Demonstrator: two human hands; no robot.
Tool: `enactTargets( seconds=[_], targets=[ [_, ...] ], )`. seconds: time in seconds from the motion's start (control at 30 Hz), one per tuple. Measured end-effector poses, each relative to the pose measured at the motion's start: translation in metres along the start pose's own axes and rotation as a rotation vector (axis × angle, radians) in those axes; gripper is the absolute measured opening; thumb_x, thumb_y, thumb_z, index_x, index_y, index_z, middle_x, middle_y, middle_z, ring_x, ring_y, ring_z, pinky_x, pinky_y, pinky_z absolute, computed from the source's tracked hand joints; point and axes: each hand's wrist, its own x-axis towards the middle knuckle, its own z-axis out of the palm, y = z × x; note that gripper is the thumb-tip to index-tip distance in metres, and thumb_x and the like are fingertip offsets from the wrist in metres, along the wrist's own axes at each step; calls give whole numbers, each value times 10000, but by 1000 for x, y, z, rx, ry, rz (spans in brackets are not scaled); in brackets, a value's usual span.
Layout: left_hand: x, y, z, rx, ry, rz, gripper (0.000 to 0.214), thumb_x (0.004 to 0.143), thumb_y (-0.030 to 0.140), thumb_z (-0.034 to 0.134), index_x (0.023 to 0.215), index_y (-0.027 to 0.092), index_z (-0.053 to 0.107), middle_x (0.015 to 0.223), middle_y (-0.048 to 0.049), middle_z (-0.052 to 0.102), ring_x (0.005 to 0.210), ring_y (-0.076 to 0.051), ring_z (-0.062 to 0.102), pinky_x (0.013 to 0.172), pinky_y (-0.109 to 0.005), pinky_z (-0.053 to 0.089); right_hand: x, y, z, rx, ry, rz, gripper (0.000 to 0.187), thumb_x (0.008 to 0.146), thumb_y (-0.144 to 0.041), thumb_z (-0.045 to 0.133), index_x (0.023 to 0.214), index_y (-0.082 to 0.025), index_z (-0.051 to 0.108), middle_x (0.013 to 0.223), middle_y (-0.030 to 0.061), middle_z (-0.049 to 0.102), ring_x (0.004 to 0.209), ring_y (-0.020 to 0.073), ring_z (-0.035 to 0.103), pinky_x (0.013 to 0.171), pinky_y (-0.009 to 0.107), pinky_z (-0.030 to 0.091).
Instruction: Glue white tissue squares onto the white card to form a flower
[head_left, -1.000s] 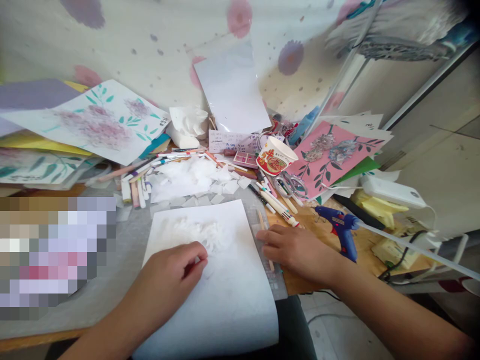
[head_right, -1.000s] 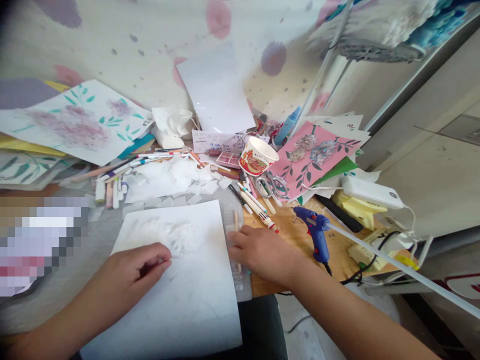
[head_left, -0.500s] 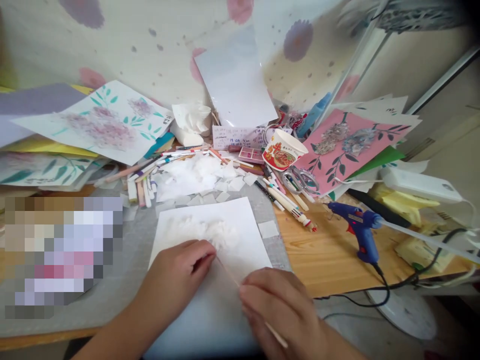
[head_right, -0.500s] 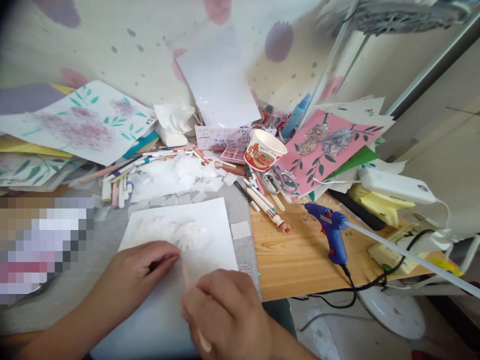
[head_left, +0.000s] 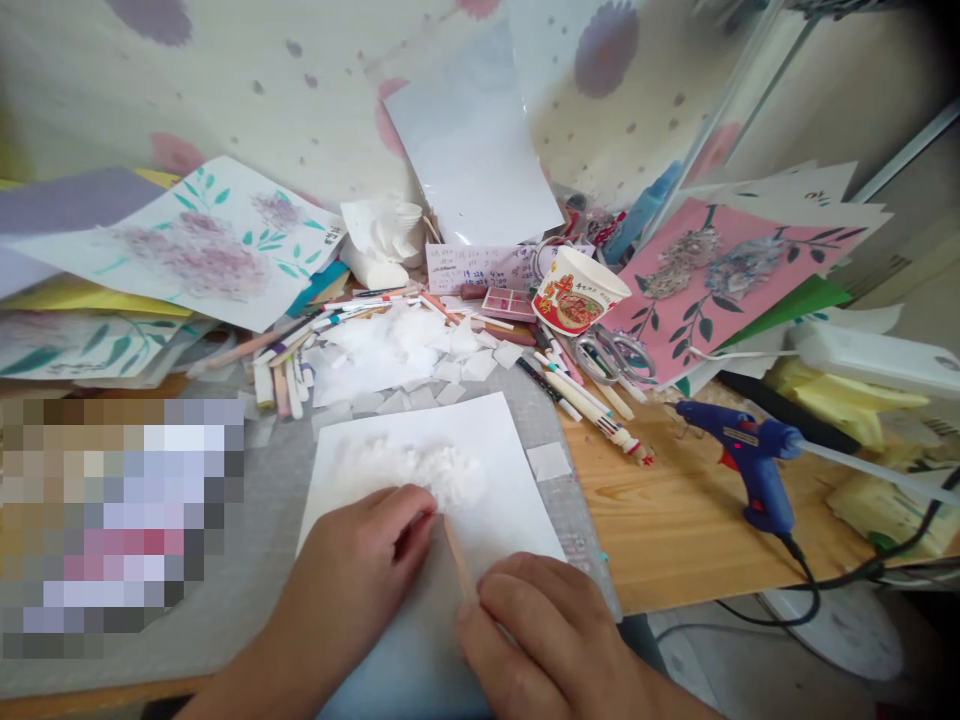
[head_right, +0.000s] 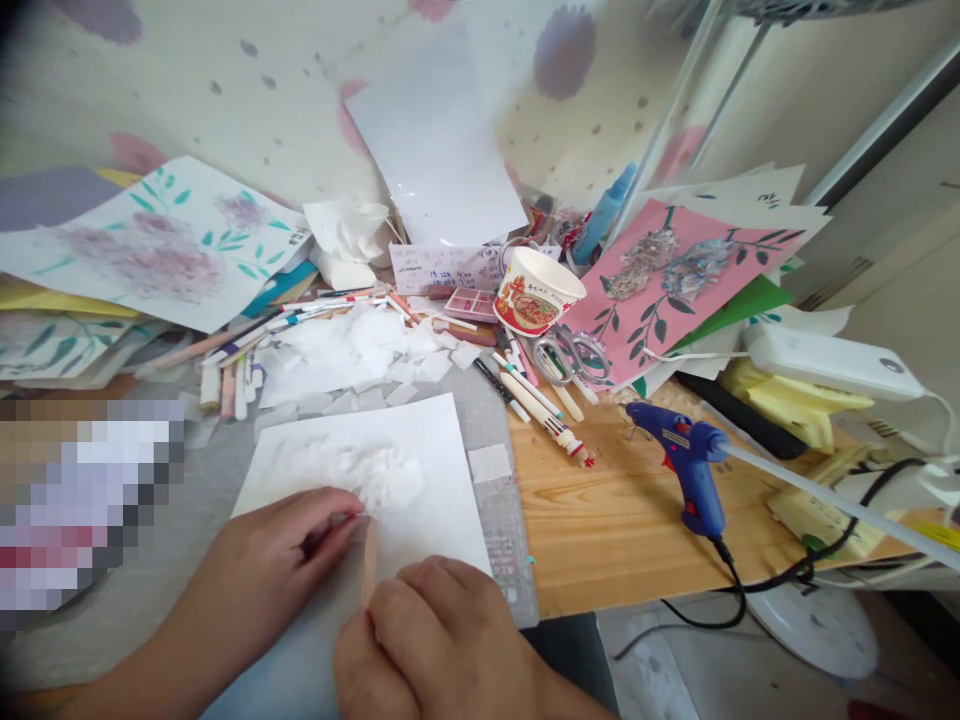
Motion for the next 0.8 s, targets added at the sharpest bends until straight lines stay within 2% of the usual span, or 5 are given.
enactTargets(
  seconds=[0.17, 0.3, 0.57, 0.67, 0.8],
  targets=[
    [-2, -2, 2, -17, 6, 4, 189, 911, 288, 457, 863, 245, 634, 704, 35, 647, 615, -149, 607, 586, -269, 422, 3, -4, 4, -89, 30, 25, 262, 902, -81, 370, 892, -115, 629, 651, 51, 692, 498, 159, 645, 474, 277, 554],
    [-2, -5, 5, -9, 32, 21, 180, 912, 284, 454, 859, 248, 623, 707, 35, 645, 611, -149, 607, 570, -273, 420, 4, -8, 11, -148, 3, 12, 238, 826, -73, 395, 929, -117, 605, 636, 51, 670, 465, 158, 626, 403, 261, 512],
    [-4, -4, 7, 1, 75, 82, 216, 912, 253, 439, 760, 226, 590, 655, 33, 589, 574, -135, 563, 526, -264, 396, 10, -16, 33, -223, 54, 31, 277, 713, 12, 410, 842, -156, 588, 546, 6, 576, 397, 159, 551, 329, 260, 438],
    [-4, -6, 8, 21, 46, 76, 235, 919, 238, 413, 779, 230, 602, 688, 22, 606, 603, -144, 581, 548, -271, 409, 11, -16, 34, -233, 64, 50, 267, 724, 13, 414, 828, -154, 595, 533, 5, 580, 388, 160, 550, 328, 263, 441],
    [-3, -6, 9, 71, -4, 60, 284, 926, 235, 368, 830, 237, 635, 769, -6, 656, 671, -170, 627, 601, -291, 441, 3, -16, 24, -151, 125, 53, 245, 812, -8, 399, 838, -143, 602, 546, 6, 603, 428, 152, 591, 400, 264, 503]
  ],
)
